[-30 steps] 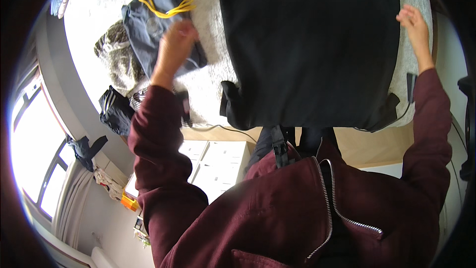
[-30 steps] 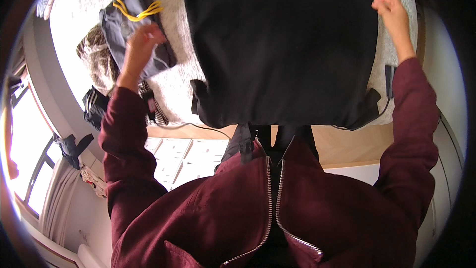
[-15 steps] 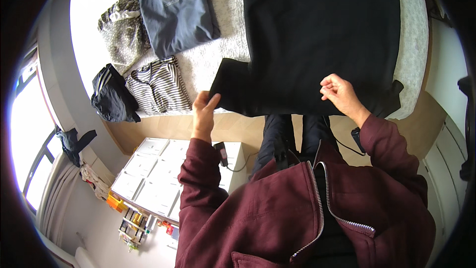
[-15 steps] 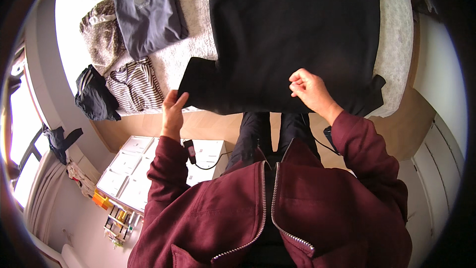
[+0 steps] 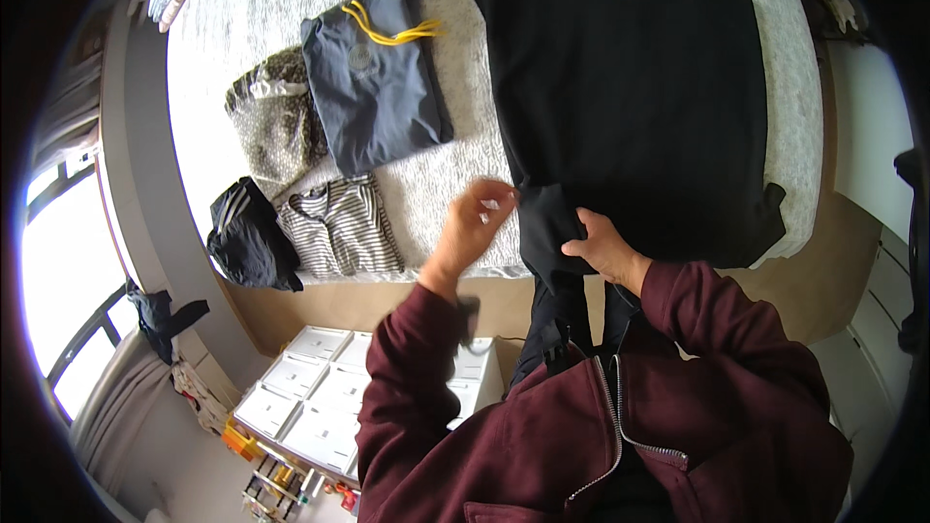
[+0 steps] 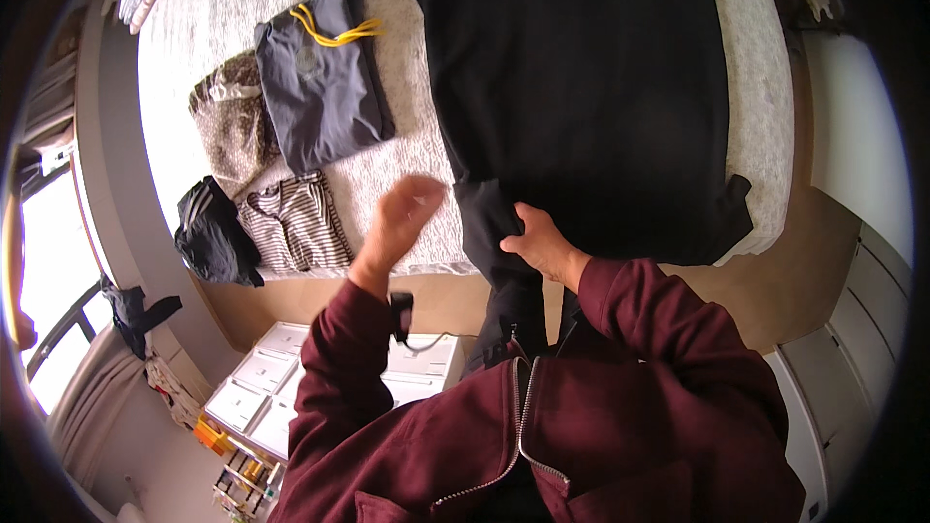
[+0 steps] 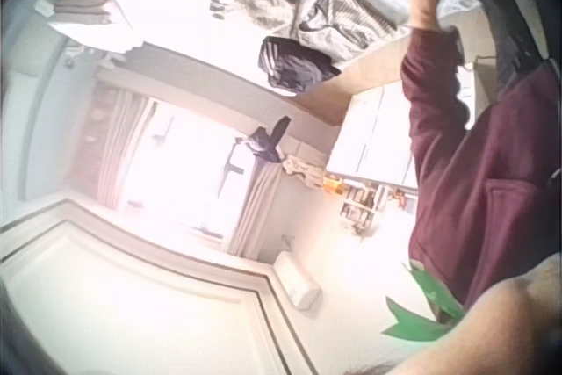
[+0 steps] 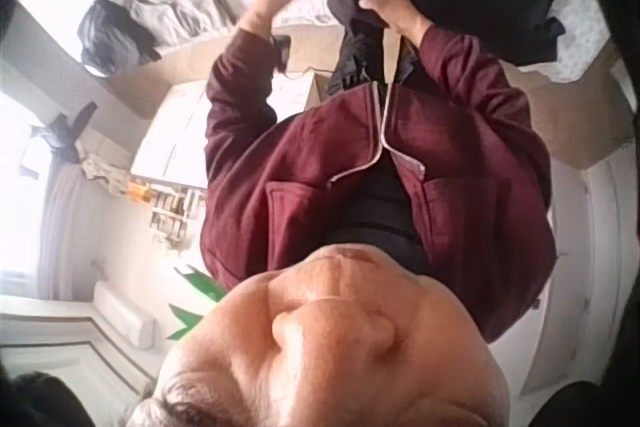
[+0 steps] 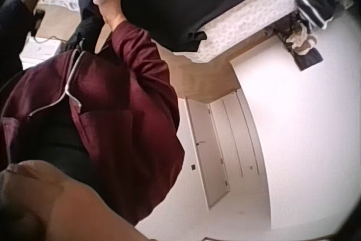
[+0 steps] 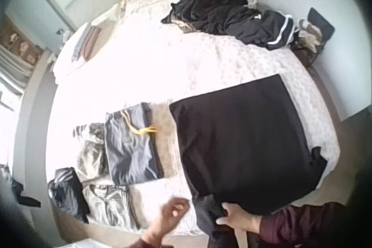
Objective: The person folds a gray hoodie and a pair of black track pants on a bed. They smooth and align each garment, fold sleeves and legs, then roll and stack the items neatly.
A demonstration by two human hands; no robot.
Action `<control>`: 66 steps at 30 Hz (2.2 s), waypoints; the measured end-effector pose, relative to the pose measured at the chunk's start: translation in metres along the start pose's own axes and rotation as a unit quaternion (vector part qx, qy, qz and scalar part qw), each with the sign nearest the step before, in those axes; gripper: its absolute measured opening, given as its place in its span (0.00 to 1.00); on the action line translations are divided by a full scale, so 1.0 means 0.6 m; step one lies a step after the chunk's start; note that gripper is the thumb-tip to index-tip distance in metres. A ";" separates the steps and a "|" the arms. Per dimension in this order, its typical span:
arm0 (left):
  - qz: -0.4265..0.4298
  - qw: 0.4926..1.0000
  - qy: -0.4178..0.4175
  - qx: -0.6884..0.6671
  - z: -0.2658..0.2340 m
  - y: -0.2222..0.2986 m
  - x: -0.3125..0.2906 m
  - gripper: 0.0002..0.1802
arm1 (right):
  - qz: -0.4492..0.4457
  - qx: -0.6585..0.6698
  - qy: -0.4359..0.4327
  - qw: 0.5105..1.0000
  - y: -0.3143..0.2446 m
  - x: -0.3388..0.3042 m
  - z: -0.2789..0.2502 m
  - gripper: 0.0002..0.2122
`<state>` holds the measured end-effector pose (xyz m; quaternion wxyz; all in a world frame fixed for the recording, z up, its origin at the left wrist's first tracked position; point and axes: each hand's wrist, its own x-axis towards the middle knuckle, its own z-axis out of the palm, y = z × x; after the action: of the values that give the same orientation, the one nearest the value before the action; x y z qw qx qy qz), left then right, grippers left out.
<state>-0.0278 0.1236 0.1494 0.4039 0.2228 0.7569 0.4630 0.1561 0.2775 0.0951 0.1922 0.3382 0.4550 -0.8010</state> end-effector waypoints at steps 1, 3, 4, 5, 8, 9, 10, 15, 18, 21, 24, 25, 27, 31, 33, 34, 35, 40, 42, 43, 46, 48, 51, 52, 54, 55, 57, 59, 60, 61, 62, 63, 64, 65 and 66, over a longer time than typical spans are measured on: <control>0.004 1.000 0.024 -0.015 -0.012 -0.018 0.039 0.12 | -0.001 -0.025 0.008 1.000 0.010 0.000 -0.008 0.21; -0.002 0.998 0.056 -0.015 -0.026 -0.052 0.120 0.20 | 0.007 -0.058 0.024 0.998 0.025 -0.005 -0.021 0.19; -0.011 0.999 0.047 -0.007 -0.031 -0.063 0.161 0.24 | -0.020 -0.079 0.015 0.997 0.030 -0.010 -0.026 0.18; -0.017 0.994 0.040 -0.103 -0.030 -0.071 0.197 0.25 | -0.030 -0.093 0.014 0.995 0.033 -0.018 -0.031 0.18; -0.059 0.981 0.027 -0.185 -0.019 -0.076 0.294 0.25 | -0.074 -0.115 -0.015 0.991 0.031 -0.048 -0.054 0.14; -0.059 0.984 0.028 -0.168 -0.019 -0.073 0.322 0.25 | -0.051 -0.131 -0.021 0.990 0.028 -0.060 -0.066 0.13; -0.076 0.976 0.031 -0.203 -0.015 -0.069 0.345 0.24 | -0.032 -0.134 -0.034 0.990 0.026 -0.071 -0.079 0.13; 0.090 0.991 0.078 0.055 -0.006 -0.016 0.420 0.24 | -0.063 -0.102 -0.012 0.993 0.016 -0.128 -0.120 0.13; 0.110 0.978 0.094 0.151 0.018 0.040 0.444 0.29 | -0.055 -0.051 0.012 0.997 0.010 -0.162 -0.150 0.18; 0.189 0.961 0.091 0.180 0.076 0.089 0.468 0.31 | -0.011 0.004 0.035 0.999 0.009 -0.190 -0.201 0.18; 0.126 0.988 0.011 0.088 0.136 0.115 0.486 0.33 | -0.032 0.099 0.137 0.985 0.025 -0.198 -0.253 0.15; 0.120 0.992 0.000 0.043 0.151 0.117 0.488 0.32 | 0.004 0.045 0.167 0.985 0.034 -0.191 -0.270 0.14; 0.110 0.993 -0.016 -0.044 0.167 0.110 0.486 0.32 | -0.017 0.051 0.190 0.980 0.051 -0.191 -0.297 0.14; 0.053 0.998 0.005 -0.017 0.141 0.062 0.414 0.31 | -0.008 0.068 0.198 0.978 0.077 -0.195 -0.336 0.13; 0.072 0.995 0.008 0.067 0.131 0.024 0.338 0.28 | 0.001 0.054 0.163 0.985 0.087 -0.196 -0.344 0.12; 0.099 0.992 -0.012 0.082 0.133 0.004 0.289 0.24 | -0.008 0.039 0.150 0.988 0.090 -0.197 -0.346 0.12; 0.101 0.983 -0.029 0.147 0.141 -0.015 0.237 0.23 | -0.023 -0.016 0.140 0.990 0.092 -0.195 -0.347 0.12; -0.002 0.980 -0.130 0.151 0.237 -0.079 0.005 0.20 | 0.037 -0.161 0.097 0.982 0.074 -0.193 -0.334 0.14; -0.055 0.976 -0.170 0.126 0.279 -0.093 -0.054 0.23 | 0.028 -0.088 0.081 0.992 0.054 -0.201 -0.316 0.15; -0.046 0.973 -0.174 0.148 0.294 -0.099 -0.071 0.26 | 0.046 -0.029 0.061 0.997 0.039 -0.207 -0.307 0.17; -0.013 0.963 -0.172 0.208 0.327 -0.113 -0.091 0.34 | 0.054 0.143 0.033 0.988 -0.009 -0.210 -0.268 0.16; -0.020 0.962 -0.149 0.227 0.341 -0.117 -0.099 0.40 | 0.043 0.175 0.033 0.983 -0.036 -0.188 -0.241 0.15; -0.059 0.965 -0.114 0.228 0.350 -0.125 -0.115 0.41 | 0.037 0.245 0.046 0.968 -0.069 -0.133 -0.209 0.13; -0.047 0.968 -0.090 0.229 0.350 -0.129 -0.122 0.40 | 0.041 0.271 0.064 0.960 -0.076 -0.113 -0.200 0.11; -0.144 0.967 -0.087 0.191 0.344 -0.139 -0.135 0.37 | 0.004 0.321 0.121 0.939 -0.082 -0.070 -0.179 0.07; -0.150 0.970 -0.071 0.176 0.340 -0.145 -0.142 0.36 | -0.034 0.326 0.090 0.941 -0.086 -0.059 -0.176 0.07; -0.192 0.968 -0.078 0.144 0.333 -0.151 -0.152 0.36 | -0.080 0.304 0.086 0.945 -0.091 -0.053 -0.181 0.07; -0.178 0.973 -0.045 0.137 0.333 -0.150 -0.160 0.36 | -0.147 0.152 0.118 0.970 -0.093 -0.060 -0.203 0.09; -0.187 0.971 -0.030 0.144 0.336 -0.146 -0.163 0.36 | -0.209 0.057 0.125 0.968 -0.093 -0.064 -0.219 0.10; -0.194 0.968 -0.011 0.157 0.341 -0.142 -0.164 0.36 | -0.237 -0.031 0.179 0.954 -0.088 -0.066 -0.233 0.11; -0.201 0.963 0.012 0.181 0.349 -0.136 -0.163 0.37 | -0.230 -0.116 0.239 0.936 -0.081 -0.060 -0.246 0.14; -0.204 0.957 0.033 0.204 0.358 -0.130 -0.161 0.37 | -0.227 -0.194 0.265 0.917 -0.073 -0.059 -0.259 0.16; -0.206 0.951 0.058 0.225 0.366 -0.127 -0.156 0.38 | -0.221 -0.271 0.286 0.892 -0.064 -0.057 -0.271 0.19; -0.202 0.944 0.083 0.246 0.375 -0.126 -0.148 0.39 | -0.194 -0.308 0.286 0.886 -0.052 -0.053 -0.277 0.22; -0.202 0.938 0.106 0.262 0.383 -0.127 -0.140 0.40 | -0.131 -0.342 0.300 0.881 -0.041 -0.048 -0.282 0.24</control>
<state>0.2112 0.1471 0.0599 0.3334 0.1127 0.9190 0.1777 0.2231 0.4357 0.0701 0.0438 0.4130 0.7765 -0.4739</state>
